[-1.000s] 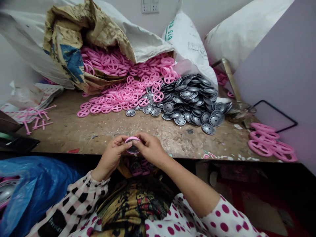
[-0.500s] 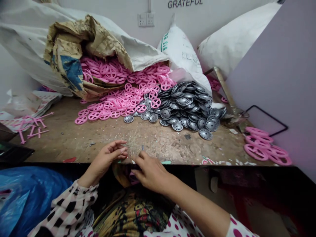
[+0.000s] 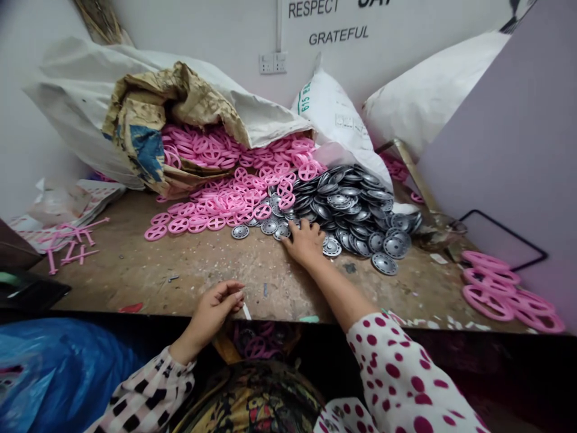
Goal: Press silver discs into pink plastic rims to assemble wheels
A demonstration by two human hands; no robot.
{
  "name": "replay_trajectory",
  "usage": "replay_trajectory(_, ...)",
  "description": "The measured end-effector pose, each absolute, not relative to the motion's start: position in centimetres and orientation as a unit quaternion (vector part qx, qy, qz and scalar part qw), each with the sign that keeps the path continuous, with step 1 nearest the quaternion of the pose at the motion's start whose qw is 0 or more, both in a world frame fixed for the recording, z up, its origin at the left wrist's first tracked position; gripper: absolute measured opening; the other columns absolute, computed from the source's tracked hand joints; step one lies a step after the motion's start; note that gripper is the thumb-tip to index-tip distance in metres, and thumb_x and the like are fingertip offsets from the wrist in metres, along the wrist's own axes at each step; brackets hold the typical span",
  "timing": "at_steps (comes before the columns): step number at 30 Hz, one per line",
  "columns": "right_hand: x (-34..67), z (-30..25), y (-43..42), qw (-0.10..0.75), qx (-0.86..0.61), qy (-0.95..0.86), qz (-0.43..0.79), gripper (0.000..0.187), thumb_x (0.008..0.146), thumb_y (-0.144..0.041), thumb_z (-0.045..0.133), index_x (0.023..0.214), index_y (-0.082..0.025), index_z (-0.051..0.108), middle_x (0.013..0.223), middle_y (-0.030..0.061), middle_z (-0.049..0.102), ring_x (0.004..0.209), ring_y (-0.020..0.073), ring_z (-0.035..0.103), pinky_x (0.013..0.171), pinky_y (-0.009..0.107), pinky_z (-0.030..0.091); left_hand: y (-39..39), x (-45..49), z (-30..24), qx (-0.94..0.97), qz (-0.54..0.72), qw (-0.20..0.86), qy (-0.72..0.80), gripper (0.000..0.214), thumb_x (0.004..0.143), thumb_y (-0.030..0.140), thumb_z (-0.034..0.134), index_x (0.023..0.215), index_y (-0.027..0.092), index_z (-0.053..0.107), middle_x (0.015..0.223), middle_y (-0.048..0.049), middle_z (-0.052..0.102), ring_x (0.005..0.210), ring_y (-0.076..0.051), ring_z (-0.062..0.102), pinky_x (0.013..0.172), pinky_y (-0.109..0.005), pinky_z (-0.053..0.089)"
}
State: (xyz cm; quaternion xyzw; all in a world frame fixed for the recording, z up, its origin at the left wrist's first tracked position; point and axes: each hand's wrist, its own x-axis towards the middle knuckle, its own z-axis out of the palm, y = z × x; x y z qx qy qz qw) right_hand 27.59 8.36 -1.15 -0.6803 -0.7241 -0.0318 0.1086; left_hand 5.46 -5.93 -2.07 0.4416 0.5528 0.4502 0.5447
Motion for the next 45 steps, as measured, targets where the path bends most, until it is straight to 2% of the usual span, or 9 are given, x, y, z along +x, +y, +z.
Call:
replay_trajectory(8, 25.2, -1.0, 5.7, 0.107, -0.592, -0.798, -0.044, 0.045, 0.095, -0.052, 0.039, 0.131, -0.031, 0.054, 0.121, 0.0113, 0.055, 0.104, 0.0304, 0.047, 0.082, 0.042, 0.035, -5.9, 5.7, -1.9, 0.471, 0.436, 0.528, 0.556, 0.02, 0.072, 0.029, 0.07, 0.088, 0.017, 0.071, 0.074, -0.003, 0.067, 0.065, -0.015, 0.06, 0.062, -0.024, 0.048)
replay_trajectory(15, 21.1, 1.4, 10.3, 0.145, -0.509, -0.846, -0.062, 0.044, 0.095, -0.049, 0.04, 0.128, -0.026, 0.057, 0.121, 0.0133, 0.054, 0.107, 0.0294, 0.046, 0.085, 0.039, 0.038, -5.9, 5.4, -2.8, 0.513, 0.416, 0.49, 0.569, 0.019, 0.076, 0.028, 0.065, 0.091, 0.018, 0.072, 0.079, -0.0057, 0.069, 0.071, -0.018, 0.062, 0.065, -0.027, 0.049)
replay_trajectory(20, 16.0, 2.0, 15.3, 0.13, -0.472, -0.871, -0.039, 0.059, 0.089, -0.06, 0.046, 0.139, -0.028, 0.046, 0.14, 0.0158, 0.041, 0.123, 0.0361, 0.039, 0.095, 0.05, 0.036, -6.3, 5.5, -3.2, 0.558, 0.408, 0.443, 0.571, 0.02, 0.08, 0.025, 0.06, 0.094, 0.018, 0.072, 0.085, -0.0067, 0.071, 0.079, -0.019, 0.064, 0.071, -0.028, 0.049)
replay_trajectory(24, 11.5, 2.3, 18.9, 0.123, -0.48, -0.868, -0.001, 0.074, 0.082, -0.066, 0.05, 0.145, -0.029, 0.036, 0.149, 0.0171, 0.03, 0.133, 0.0416, 0.028, 0.1, 0.061, 0.03, -6.4, 5.6, -2.8, 0.586, 0.398, 0.416, 0.57, 0.019, 0.081, 0.021, 0.058, 0.094, 0.019, 0.071, 0.087, -0.0056, 0.071, 0.082, -0.018, 0.065, 0.075, -0.027, 0.049)
replay_trajectory(29, 7.8, 1.8, 22.2, 0.086, -0.502, -0.859, 0.057, 0.082, 0.078, -0.072, 0.05, 0.146, -0.028, 0.036, 0.149, 0.0171, 0.034, 0.135, 0.0456, 0.023, 0.1, 0.073, 0.017, -6.2, 5.7, -2.2, 0.618, 0.383, 0.393, 0.563, 0.017, 0.08, 0.015, 0.058, 0.091, 0.019, 0.071, 0.088, -0.0041, 0.071, 0.086, -0.018, 0.064, 0.077, -0.026, 0.047)
replay_trajectory(34, 7.1, 1.5, 23.9, 0.047, -0.52, -0.847, 0.098, 0.081, 0.077, -0.072, 0.051, 0.145, -0.032, 0.035, 0.145, 0.0113, 0.044, 0.136, 0.0495, 0.019, 0.094, 0.081, 0.006, -6.2, 5.7, -2.2, 0.63, 0.368, 0.387, 0.564, 0.014, 0.08, 0.014, 0.06, 0.088, 0.019, 0.071, 0.087, -0.003, 0.071, 0.084, -0.017, 0.064, 0.076, -0.026, 0.046)
replay_trajectory(37, 7.7, 1.6, 24.2, 0.038, -0.503, -0.86, 0.079, 0.075, 0.078, -0.069, 0.052, 0.143, -0.033, 0.039, 0.141, 0.011, 0.047, 0.132, 0.048, 0.026, 0.096, 0.078, 0.014, -6.1, 5.7, -2.3, 0.627, 0.37, 0.387, 0.567, 0.015, 0.08, 0.015, 0.06, 0.089, 0.02, 0.071, 0.088, -0.0029, 0.071, 0.085, -0.017, 0.064, 0.077, -0.027, 0.046)
replay_trajectory(41, 9.6, 1.5, 23.7, 0.025, -0.491, -0.869, 0.057, 0.068, 0.079, -0.065, 0.053, 0.139, -0.033, 0.047, 0.138, 0.0132, 0.049, 0.124, 0.0448, 0.039, 0.095, 0.067, 0.032, -6.1, 5.7, -2.3, 0.621, 0.379, 0.392, 0.563, 0.017, 0.081, 0.017, 0.06, 0.093, 0.021, 0.072, 0.09, -0.0025, 0.072, 0.087, -0.017, 0.065, 0.079, -0.027, 0.047)
replay_trajectory(45, 11.8, 1.3, 21.8, 0.014, -0.476, -0.878, 0.049, 0.064, 0.08, -0.065, 0.05, 0.131, -0.027, 0.057, 0.134, 0.0152, 0.05, 0.119, 0.0441, 0.045, 0.091, 0.061, 0.04, -6.2, 5.6, -2.6, 0.618, 0.384, 0.391, 0.564, 0.019, 0.08, 0.018, 0.059, 0.094, 0.02, 0.072, 0.09, -0.0036, 0.071, 0.086, -0.018, 0.065, 0.078, -0.027, 0.047)
